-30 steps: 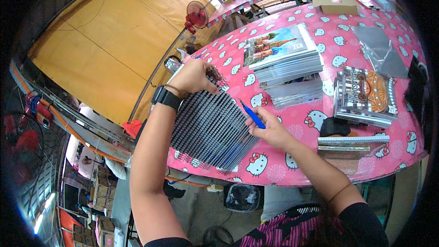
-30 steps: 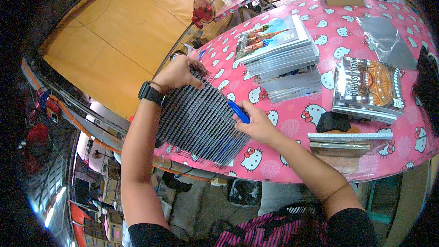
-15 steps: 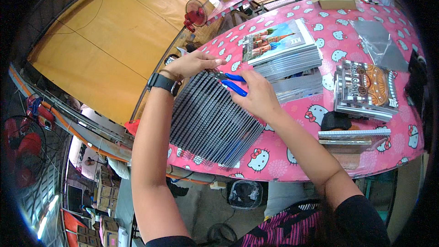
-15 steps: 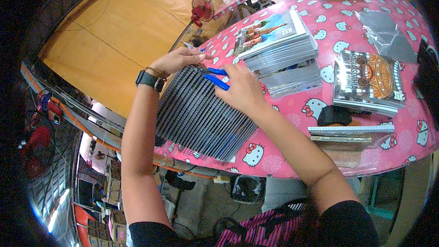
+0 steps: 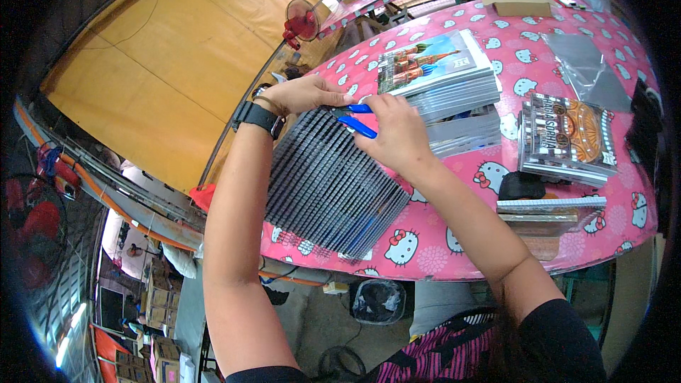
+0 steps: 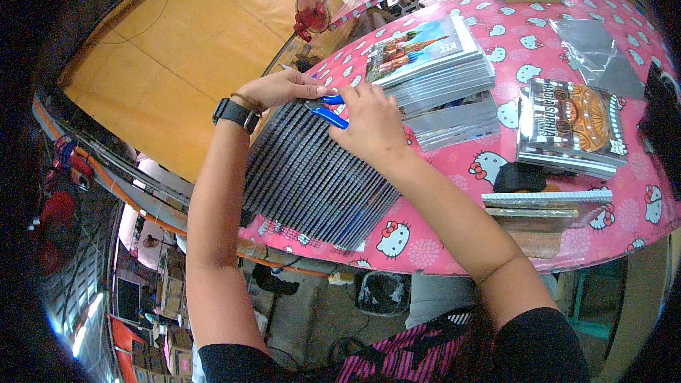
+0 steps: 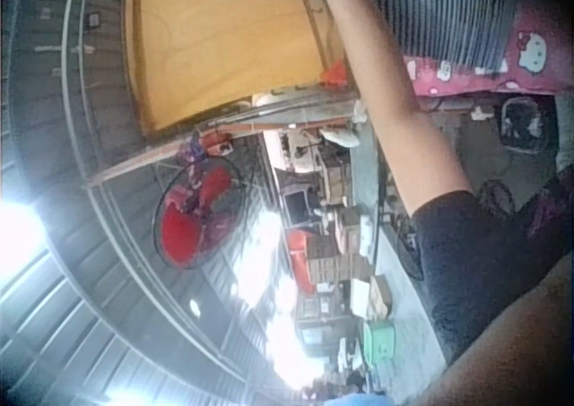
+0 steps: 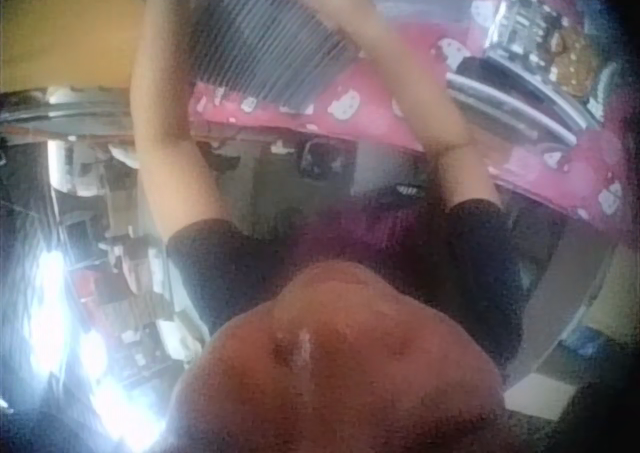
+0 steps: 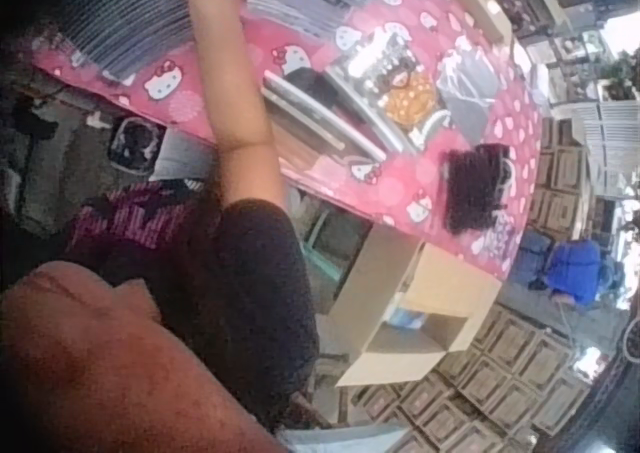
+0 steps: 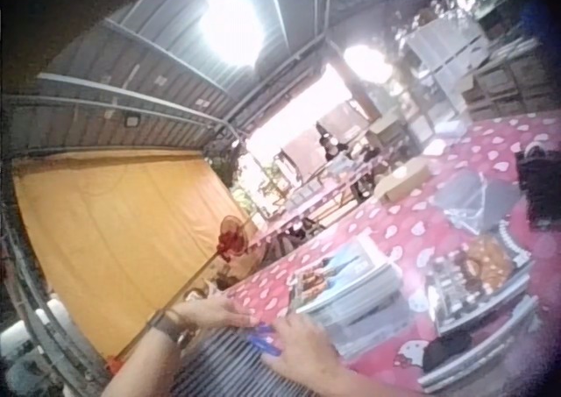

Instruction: The person uses snips to trim the excess plastic coil from the spines of a stack of spiral-bound notebooks. They handle each notebook one at a time, cutting the coil at both ends before returning it to the stack on the table.

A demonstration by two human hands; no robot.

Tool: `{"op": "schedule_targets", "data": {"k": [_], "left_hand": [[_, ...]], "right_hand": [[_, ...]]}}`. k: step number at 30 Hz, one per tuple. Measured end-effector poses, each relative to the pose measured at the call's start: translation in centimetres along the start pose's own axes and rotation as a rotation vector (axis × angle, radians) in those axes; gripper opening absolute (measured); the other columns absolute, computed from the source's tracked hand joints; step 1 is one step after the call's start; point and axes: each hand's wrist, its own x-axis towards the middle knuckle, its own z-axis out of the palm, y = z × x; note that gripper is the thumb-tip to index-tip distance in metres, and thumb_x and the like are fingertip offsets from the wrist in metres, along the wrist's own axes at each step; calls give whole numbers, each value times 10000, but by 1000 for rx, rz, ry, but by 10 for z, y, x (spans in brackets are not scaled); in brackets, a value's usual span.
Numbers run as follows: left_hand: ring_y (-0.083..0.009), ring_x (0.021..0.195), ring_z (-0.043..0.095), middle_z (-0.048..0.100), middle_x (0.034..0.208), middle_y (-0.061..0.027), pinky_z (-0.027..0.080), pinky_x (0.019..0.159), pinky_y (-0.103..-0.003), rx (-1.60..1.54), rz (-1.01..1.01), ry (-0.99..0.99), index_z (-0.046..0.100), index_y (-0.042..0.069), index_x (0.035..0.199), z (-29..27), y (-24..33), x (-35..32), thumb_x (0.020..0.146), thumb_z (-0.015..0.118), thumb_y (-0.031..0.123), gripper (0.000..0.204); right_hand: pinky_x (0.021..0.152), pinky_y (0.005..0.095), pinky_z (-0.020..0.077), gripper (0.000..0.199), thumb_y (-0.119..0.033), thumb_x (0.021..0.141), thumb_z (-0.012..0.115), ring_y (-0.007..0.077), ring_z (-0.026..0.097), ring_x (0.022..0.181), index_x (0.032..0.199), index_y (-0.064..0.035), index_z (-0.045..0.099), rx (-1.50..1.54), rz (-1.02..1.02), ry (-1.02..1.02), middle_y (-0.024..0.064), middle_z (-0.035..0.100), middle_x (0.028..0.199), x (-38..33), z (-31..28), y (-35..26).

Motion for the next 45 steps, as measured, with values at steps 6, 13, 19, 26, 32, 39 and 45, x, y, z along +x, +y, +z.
{"op": "schedule_targets", "data": {"k": [6,13,19,26,32,39,45], "left_hand": [[-99,899,547,646,971,-45,404,850,-237,214,-219,-46,626,16,1066,-9,13,7,870,546,373,415],[-96,819,524,629,847,-31,406,801,-251,7,-2,-1,663,4,939,-4,-1,7,863,545,393,413],[-77,598,398,482,603,42,357,567,-268,244,-34,20,643,23,750,3,10,10,867,544,397,404],[-64,565,364,448,576,58,318,522,-262,207,88,44,630,17,717,2,-5,11,876,547,347,376],[-62,582,391,475,591,54,329,544,-257,166,84,25,634,3,735,2,-2,12,869,560,315,348],[-49,542,345,453,571,69,296,502,-244,175,76,38,638,18,722,2,-2,10,863,569,325,344],[-50,523,331,438,550,75,285,490,-245,162,13,48,625,32,673,3,5,10,861,574,346,370]], "right_hand": [[750,418,452,368,-274,641,687,280,563,891,911,-62,554,-22,-32,-4,112,585,877,2,3,3],[704,425,483,311,-307,665,682,305,608,788,823,-57,587,8,47,-56,141,614,781,5,-3,-3],[644,450,495,301,-341,675,672,346,624,685,794,-69,618,1,132,-141,161,620,677,5,-2,5],[779,433,442,401,-323,659,655,298,565,921,938,-42,589,-54,11,-41,146,608,910,0,0,8],[798,415,417,439,-290,647,656,278,522,963,984,-26,558,-138,-14,-98,125,576,942,-5,-1,9],[798,415,417,407,-289,653,660,273,512,965,957,-38,561,-100,3,-76,120,560,965,-6,-2,6],[717,403,448,378,-282,642,693,290,557,850,917,-53,574,-76,-3,-42,119,576,842,-1,3,7]]}}
